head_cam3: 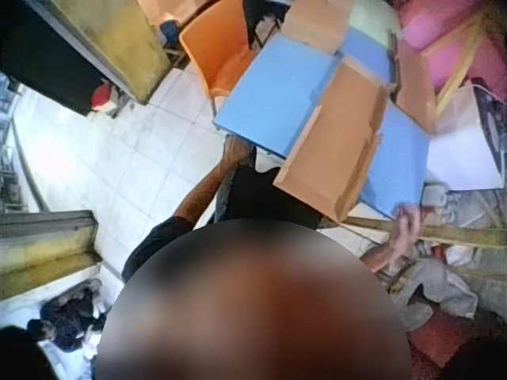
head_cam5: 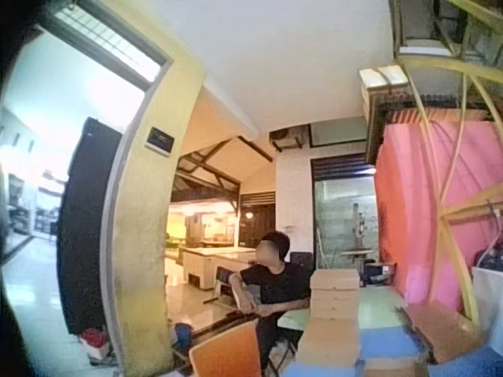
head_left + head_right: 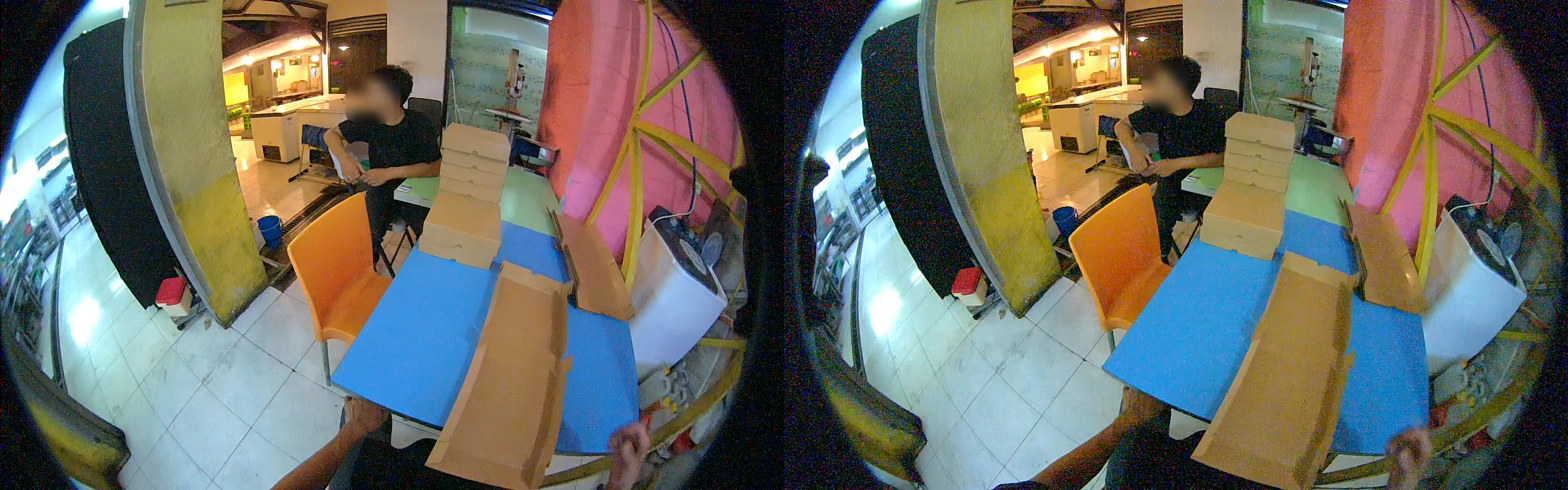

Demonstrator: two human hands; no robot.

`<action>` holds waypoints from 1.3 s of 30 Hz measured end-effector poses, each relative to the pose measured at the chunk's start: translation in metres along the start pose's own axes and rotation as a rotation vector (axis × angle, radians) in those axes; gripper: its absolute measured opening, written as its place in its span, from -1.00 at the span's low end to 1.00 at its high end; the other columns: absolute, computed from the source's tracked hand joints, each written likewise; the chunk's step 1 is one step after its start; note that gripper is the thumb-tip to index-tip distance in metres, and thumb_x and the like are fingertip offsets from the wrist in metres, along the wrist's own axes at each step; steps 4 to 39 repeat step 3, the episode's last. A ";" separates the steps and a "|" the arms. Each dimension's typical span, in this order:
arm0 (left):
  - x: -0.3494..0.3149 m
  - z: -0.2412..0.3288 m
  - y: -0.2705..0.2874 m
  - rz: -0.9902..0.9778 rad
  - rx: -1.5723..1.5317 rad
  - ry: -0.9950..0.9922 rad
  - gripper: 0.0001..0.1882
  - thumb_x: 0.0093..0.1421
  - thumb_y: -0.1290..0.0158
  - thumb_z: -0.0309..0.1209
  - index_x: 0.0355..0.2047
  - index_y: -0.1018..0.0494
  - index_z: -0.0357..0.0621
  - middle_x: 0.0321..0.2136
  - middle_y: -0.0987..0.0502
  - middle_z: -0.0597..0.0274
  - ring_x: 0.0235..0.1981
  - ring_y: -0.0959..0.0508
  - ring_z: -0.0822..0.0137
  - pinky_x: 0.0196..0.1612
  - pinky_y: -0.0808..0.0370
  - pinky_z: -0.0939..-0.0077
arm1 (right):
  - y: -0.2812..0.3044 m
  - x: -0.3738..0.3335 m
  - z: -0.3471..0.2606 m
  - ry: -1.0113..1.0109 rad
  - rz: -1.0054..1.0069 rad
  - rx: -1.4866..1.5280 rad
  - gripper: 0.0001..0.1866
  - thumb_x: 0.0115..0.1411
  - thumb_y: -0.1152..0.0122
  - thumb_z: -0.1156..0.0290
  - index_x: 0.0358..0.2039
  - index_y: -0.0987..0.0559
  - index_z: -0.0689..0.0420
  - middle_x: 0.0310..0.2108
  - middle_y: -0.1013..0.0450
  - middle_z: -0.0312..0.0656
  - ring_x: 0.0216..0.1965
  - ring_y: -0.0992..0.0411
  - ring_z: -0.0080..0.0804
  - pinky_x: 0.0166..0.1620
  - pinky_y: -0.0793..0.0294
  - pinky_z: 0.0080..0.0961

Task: The person assembles flat cardboard boxes by folding the sides and tucking the tabs into slots to form a rectangular container. They repeat this process for multiple boxes, stacking the finished ones on a blue table.

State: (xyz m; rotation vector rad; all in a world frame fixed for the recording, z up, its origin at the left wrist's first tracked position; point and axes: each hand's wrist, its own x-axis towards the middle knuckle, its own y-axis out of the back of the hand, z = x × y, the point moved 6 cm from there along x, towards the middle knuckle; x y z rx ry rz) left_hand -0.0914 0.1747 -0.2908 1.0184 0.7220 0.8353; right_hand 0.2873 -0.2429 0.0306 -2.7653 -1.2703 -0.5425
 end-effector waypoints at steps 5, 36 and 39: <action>-0.036 0.010 0.004 0.065 0.006 -0.008 -0.29 0.19 0.02 0.10 0.30 -0.22 0.15 0.28 -0.25 0.02 0.30 -0.19 -0.16 0.16 -0.17 -0.42 | 0.059 -0.087 0.064 -0.403 0.045 -0.129 -0.59 0.17 -0.28 0.28 -0.03 -0.51 0.25 -0.11 -0.49 -0.03 -0.19 -0.50 -0.29 -0.12 -0.52 -0.33; -0.036 0.010 0.004 0.065 0.006 -0.008 -0.29 0.19 0.02 0.10 0.30 -0.22 0.15 0.28 -0.25 0.02 0.30 -0.19 -0.16 0.16 -0.17 -0.42 | 0.059 -0.087 0.064 -0.403 0.045 -0.129 -0.59 0.17 -0.28 0.28 -0.03 -0.51 0.25 -0.11 -0.49 -0.03 -0.19 -0.50 -0.29 -0.12 -0.52 -0.33; -0.036 0.010 0.004 0.065 0.006 -0.008 -0.29 0.19 0.02 0.10 0.30 -0.22 0.15 0.28 -0.25 0.02 0.30 -0.19 -0.16 0.16 -0.17 -0.42 | 0.059 -0.087 0.064 -0.403 0.045 -0.129 -0.59 0.17 -0.28 0.28 -0.03 -0.51 0.25 -0.11 -0.49 -0.03 -0.19 -0.50 -0.29 -0.12 -0.52 -0.33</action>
